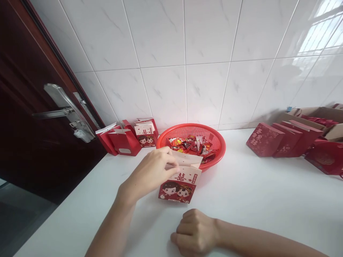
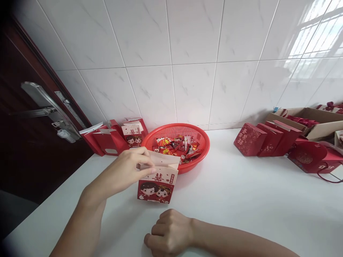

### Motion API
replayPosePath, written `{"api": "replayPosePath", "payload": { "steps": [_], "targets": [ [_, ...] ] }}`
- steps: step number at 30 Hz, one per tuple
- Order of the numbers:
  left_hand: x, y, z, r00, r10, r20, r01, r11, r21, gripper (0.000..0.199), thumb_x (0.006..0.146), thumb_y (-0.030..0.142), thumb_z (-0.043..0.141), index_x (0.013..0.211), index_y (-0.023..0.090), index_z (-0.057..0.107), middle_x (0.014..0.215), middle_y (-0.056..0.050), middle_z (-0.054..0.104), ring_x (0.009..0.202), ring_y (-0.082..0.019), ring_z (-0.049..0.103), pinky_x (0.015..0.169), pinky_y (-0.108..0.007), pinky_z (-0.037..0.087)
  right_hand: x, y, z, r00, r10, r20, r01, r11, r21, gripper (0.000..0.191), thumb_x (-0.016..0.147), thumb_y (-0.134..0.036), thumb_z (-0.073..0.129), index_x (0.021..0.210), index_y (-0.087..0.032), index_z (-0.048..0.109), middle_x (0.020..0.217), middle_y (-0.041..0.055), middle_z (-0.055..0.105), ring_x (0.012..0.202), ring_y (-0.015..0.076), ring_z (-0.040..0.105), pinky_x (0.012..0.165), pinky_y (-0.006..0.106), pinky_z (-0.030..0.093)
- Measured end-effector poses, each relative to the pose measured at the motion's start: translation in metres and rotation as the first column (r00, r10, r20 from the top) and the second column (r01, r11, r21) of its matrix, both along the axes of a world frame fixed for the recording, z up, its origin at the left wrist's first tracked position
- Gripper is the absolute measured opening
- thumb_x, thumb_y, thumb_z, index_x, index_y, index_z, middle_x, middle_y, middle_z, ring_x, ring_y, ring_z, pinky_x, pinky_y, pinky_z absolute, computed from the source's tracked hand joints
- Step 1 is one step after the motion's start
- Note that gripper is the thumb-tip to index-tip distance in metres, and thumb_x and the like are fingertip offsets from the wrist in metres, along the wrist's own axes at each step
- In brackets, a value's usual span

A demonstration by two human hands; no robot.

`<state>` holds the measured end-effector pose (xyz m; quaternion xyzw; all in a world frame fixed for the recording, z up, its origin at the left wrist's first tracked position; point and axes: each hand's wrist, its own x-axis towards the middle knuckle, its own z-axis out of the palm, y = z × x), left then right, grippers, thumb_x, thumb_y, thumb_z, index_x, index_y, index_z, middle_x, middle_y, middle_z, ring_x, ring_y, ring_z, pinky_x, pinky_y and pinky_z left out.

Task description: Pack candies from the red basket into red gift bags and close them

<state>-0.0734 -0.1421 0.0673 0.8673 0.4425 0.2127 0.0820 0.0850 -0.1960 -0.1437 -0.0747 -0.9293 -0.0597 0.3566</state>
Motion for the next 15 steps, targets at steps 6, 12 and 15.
{"api": "replayPosePath", "payload": {
  "steps": [6,12,15],
  "targets": [
    [0.008,-0.001,-0.007,0.989,-0.029,-0.148,0.024,0.999,-0.036,0.038,0.09,0.032,0.058,0.054,0.025,0.067,0.069,-0.003,0.061,0.06,-0.018,0.058,0.053,-0.028,0.04,-0.001,0.001,0.003,1.0,0.009,0.028,-0.009,1.0,0.017,0.005,0.083,-0.022,0.058,0.078,-0.02,0.057,0.052,-0.0061,0.042,0.043,0.0111,0.039,0.044,0.029,0.033],
    [-0.002,-0.007,0.003,0.985,-0.173,-0.028,0.17,0.982,-0.081,0.021,0.088,0.033,0.06,0.085,0.035,0.081,0.08,0.0,0.075,0.074,-0.022,0.067,0.067,-0.028,0.05,0.002,0.004,0.008,0.997,0.009,-0.078,-0.006,1.0,0.03,0.006,0.082,-0.019,0.054,0.085,-0.017,0.059,0.054,-0.0056,0.046,0.043,0.0111,0.041,0.042,0.028,0.034],
    [-0.009,-0.011,0.01,0.983,-0.182,0.014,0.182,0.979,-0.087,0.022,0.087,0.032,0.062,0.097,0.038,0.08,0.085,0.002,0.077,0.076,-0.021,0.068,0.069,-0.027,0.051,0.009,0.007,0.027,0.991,0.005,-0.137,0.002,0.999,0.052,0.017,0.085,-0.018,0.053,0.101,-0.015,0.058,0.056,-0.0045,0.052,0.044,0.0121,0.045,0.043,0.028,0.036]
  ]
}}
